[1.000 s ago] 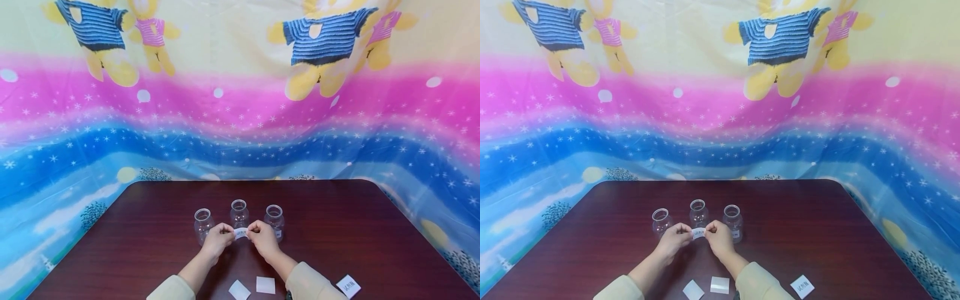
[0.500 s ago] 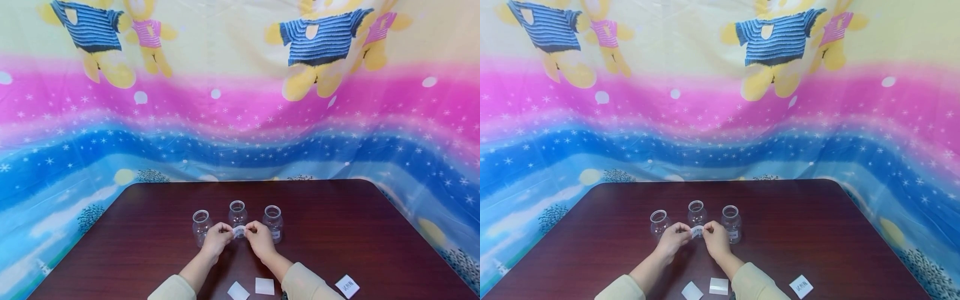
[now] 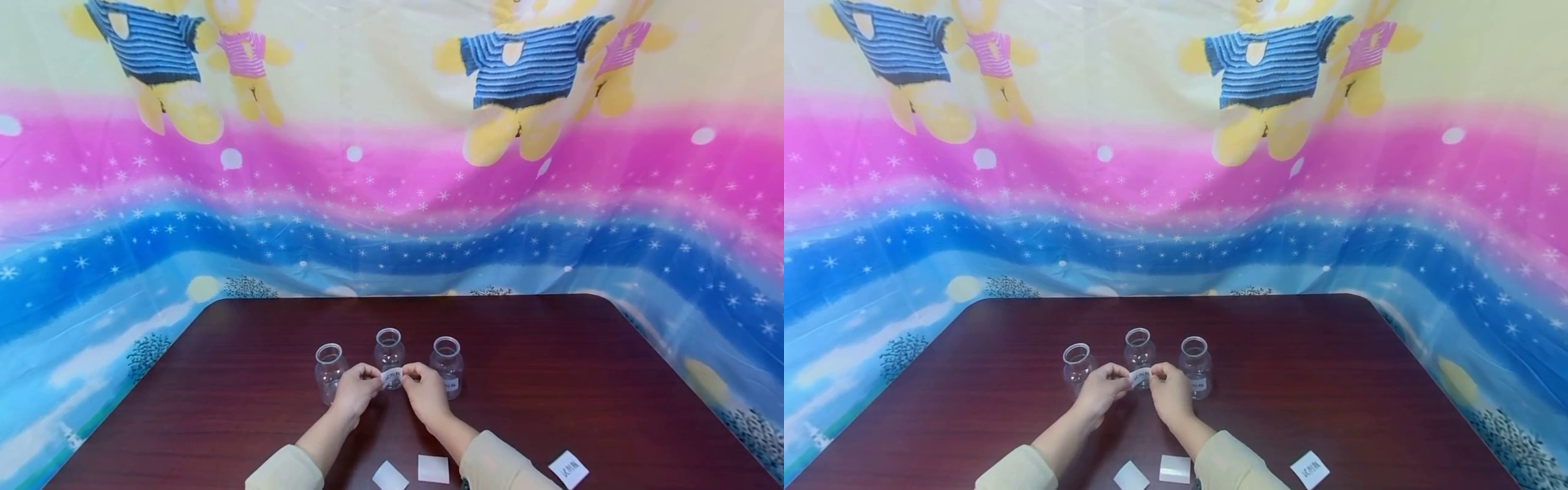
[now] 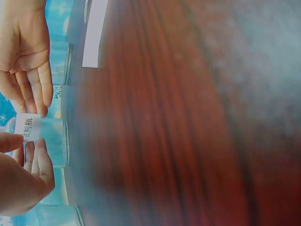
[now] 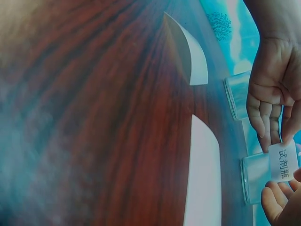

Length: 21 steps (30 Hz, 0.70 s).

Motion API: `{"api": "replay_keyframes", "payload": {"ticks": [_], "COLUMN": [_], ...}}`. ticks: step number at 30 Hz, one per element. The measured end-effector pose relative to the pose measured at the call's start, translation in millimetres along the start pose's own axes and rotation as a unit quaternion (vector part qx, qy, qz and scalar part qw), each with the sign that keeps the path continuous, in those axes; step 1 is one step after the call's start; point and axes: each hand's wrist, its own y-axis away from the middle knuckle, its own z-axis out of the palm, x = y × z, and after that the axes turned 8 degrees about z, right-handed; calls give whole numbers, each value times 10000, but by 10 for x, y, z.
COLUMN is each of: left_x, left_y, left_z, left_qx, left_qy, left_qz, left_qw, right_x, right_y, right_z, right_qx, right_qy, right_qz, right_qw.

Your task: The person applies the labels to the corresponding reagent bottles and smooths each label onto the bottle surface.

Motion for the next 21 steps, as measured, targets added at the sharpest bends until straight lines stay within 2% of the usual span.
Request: {"api": "replay_keyframes", "payload": {"ticks": [8,13,21], "left_x": [-15,-19,6], "left_y": [-26,-41,-31], "left_z": [64,97,120], "left_qx": [429,670,790], "left_qy": [-541,-620,-674], "left_qz": [68,11,-22], "left_qw": [9976,9958,9946], "right_x": [-21,-32,-46], "right_y": [28,54,81], "right_z": [26,37,47], "right_qx": [28,-93,-263], "right_qy": [-81,-81,-112], "right_qz": [-41,16,122], "right_qw": [10000,9999,9995]}}
